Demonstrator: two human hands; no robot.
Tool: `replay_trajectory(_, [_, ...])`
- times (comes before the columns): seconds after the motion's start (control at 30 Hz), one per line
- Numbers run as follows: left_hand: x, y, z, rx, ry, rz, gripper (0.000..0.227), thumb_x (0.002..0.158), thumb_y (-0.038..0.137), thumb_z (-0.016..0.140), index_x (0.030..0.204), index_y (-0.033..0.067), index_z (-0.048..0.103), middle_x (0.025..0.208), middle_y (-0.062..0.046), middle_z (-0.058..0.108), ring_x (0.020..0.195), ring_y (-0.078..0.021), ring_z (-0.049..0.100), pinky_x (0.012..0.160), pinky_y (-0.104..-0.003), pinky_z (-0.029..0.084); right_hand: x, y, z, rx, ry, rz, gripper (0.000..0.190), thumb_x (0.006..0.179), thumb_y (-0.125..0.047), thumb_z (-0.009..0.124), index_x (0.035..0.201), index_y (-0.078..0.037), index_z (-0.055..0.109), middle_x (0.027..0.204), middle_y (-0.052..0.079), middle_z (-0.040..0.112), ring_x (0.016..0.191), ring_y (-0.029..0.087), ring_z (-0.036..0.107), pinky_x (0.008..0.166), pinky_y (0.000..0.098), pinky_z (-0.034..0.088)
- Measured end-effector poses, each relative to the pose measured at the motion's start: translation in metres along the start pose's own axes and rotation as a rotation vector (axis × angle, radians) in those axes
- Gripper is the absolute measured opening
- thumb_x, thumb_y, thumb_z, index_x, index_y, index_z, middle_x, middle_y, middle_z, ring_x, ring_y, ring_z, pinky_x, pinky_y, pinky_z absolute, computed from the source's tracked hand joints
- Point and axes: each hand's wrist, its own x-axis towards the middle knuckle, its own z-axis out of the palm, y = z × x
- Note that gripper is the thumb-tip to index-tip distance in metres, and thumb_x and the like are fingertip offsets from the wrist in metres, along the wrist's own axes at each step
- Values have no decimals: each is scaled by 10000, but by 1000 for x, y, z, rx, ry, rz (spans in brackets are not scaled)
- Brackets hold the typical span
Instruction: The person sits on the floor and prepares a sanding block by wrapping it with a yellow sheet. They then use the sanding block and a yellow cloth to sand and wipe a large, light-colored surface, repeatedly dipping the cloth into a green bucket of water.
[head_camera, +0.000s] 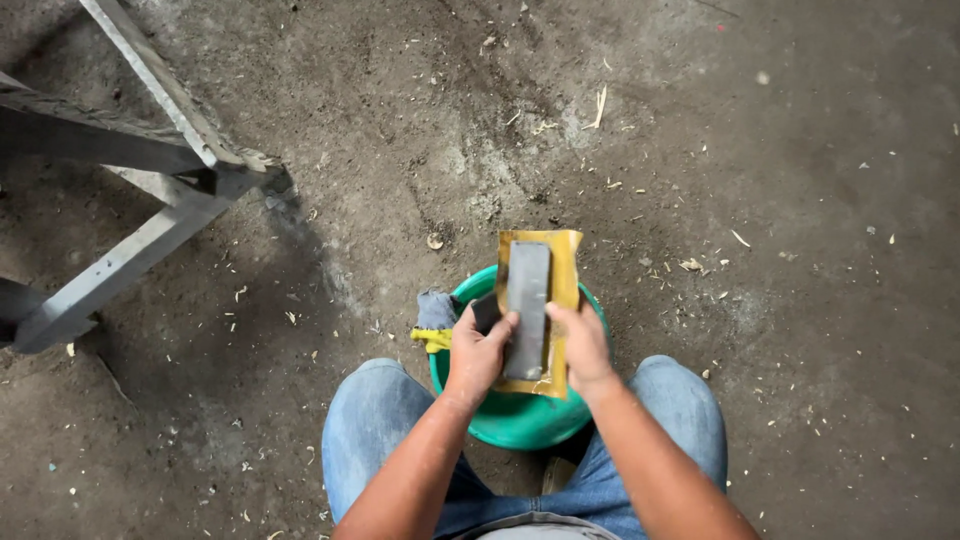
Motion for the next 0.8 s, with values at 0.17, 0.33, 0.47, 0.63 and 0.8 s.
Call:
replay_trajectory(0.17, [5, -2, -5, 37, 89, -8, 195, 957, 141, 670, 1129, 51, 686, 991, 16, 733, 879, -65, 656, 800, -243, 545, -3, -16, -1, 351, -50, 285, 462, 1031, -272, 490, 1349, 52, 575, 1236, 194, 690, 1090, 288, 684, 966, 422, 538])
replay_trajectory(0.33, [6, -14, -2, -108, -26, -65, 186, 1001, 132, 661, 1123, -5, 691, 980, 8, 697, 886, -91, 625, 811, -268, 525, 2, 0, -4, 401, -120, 252, 471, 1068, -273, 460, 1388, 64, 538, 1296, 202, 666, 1147, 307, 664, 1031, 455, 508])
replay_trajectory(0.47, [7, -2, 2, 165, 149, 145, 193, 1008, 173, 621, 1089, 9, 681, 959, -13, 739, 888, -114, 661, 805, -280, 539, -3, -9, 0, 429, -81, 295, 472, 1041, -279, 460, 1412, 6, 519, 1324, 165, 651, 1171, 299, 656, 1043, 466, 502])
replay_trajectory(0.63, [5, -5, 8, 265, 187, 289, 261, 997, 185, 638, 1178, -1, 668, 1166, -103, 669, 1091, -186, 640, 983, -312, 482, 0, -5, 1, 447, -127, 289, 460, 1053, -290, 468, 1407, -5, 538, 1325, 170, 649, 1175, 313, 646, 1042, 474, 502])
replay_trajectory(0.8, [-6, 20, 19, 482, 197, 390, 255, 989, 180, 647, 1092, -45, 710, 1333, -160, 588, 1226, -287, 579, 1047, -349, 443, -2, -1, 5, 468, -125, 288, 444, 1059, -299, 454, 1415, -44, 532, 1326, 133, 646, 1185, 278, 637, 1053, 456, 490])
